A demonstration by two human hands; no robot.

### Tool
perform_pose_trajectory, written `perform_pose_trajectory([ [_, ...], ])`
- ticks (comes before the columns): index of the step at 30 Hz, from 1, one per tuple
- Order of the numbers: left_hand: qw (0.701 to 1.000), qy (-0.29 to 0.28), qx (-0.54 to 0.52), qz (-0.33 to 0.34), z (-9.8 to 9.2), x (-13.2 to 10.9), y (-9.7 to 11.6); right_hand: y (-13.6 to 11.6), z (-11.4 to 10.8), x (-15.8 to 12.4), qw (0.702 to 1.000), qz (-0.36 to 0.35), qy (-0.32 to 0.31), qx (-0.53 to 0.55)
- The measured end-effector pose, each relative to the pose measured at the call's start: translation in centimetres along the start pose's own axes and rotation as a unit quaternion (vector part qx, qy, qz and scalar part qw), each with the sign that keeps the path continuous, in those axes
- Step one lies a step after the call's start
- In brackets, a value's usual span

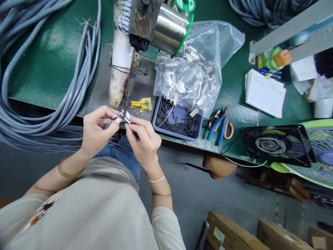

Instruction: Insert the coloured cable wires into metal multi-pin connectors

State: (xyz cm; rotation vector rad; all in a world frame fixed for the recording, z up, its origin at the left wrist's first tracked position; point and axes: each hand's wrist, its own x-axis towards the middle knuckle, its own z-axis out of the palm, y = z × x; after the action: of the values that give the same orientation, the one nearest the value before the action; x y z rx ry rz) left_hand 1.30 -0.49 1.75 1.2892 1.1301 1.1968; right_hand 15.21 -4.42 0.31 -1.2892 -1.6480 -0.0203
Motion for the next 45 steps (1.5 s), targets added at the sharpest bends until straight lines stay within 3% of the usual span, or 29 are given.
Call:
perform_pose_trajectory([
  [5, 1.0, -0.004, 0.015, 0.0, -0.2, 0.2, 0.4, -0.1, -0.1, 0.0, 1.0, -0.015, 0.003, -0.019],
  [12, 0.997, -0.046, 0.0, -0.062, -0.6, 0.2, -0.1, 0.2, -0.6, -0.5, 0.994, -0.086, -0.017, -0.067],
  [14, 0.995, -0.061, -0.013, -0.08, -0.9, 0.2, -0.1, 0.3, -0.8, -0.4, 0.997, -0.059, -0.016, -0.05],
  [19, 0.975, -0.114, -0.103, -0.163, -1.6, 0.3, -0.1, 0.2, -1.9, -0.3, 0.992, 0.093, -0.05, 0.069],
  [20, 0.972, -0.112, -0.117, -0.17, -1.7, 0.3, 0.0, 0.1, -2.3, -0.4, 0.992, 0.099, -0.034, 0.076],
  [23, 0.972, -0.095, -0.129, -0.173, -1.7, 0.1, 0.0, -0.4, -3.1, -0.9, 0.988, 0.061, 0.113, 0.088],
  [25, 0.973, -0.087, -0.126, -0.171, -1.6, 0.0, -0.1, -0.8, -3.5, -1.2, 0.979, 0.049, 0.168, 0.101],
  [29, 0.974, -0.08, -0.13, -0.165, -1.6, -0.1, -0.2, -1.1, -3.4, -1.6, 0.994, 0.07, 0.073, 0.037],
  [34, 0.979, -0.076, -0.126, -0.14, -1.4, 0.2, 0.1, -0.6, -1.9, -1.2, 0.999, 0.015, -0.039, -0.005],
  [45, 0.988, -0.049, -0.106, -0.104, -0.9, 1.2, -0.4, 0.1, -0.6, -0.2, 0.999, 0.017, -0.028, 0.018],
])
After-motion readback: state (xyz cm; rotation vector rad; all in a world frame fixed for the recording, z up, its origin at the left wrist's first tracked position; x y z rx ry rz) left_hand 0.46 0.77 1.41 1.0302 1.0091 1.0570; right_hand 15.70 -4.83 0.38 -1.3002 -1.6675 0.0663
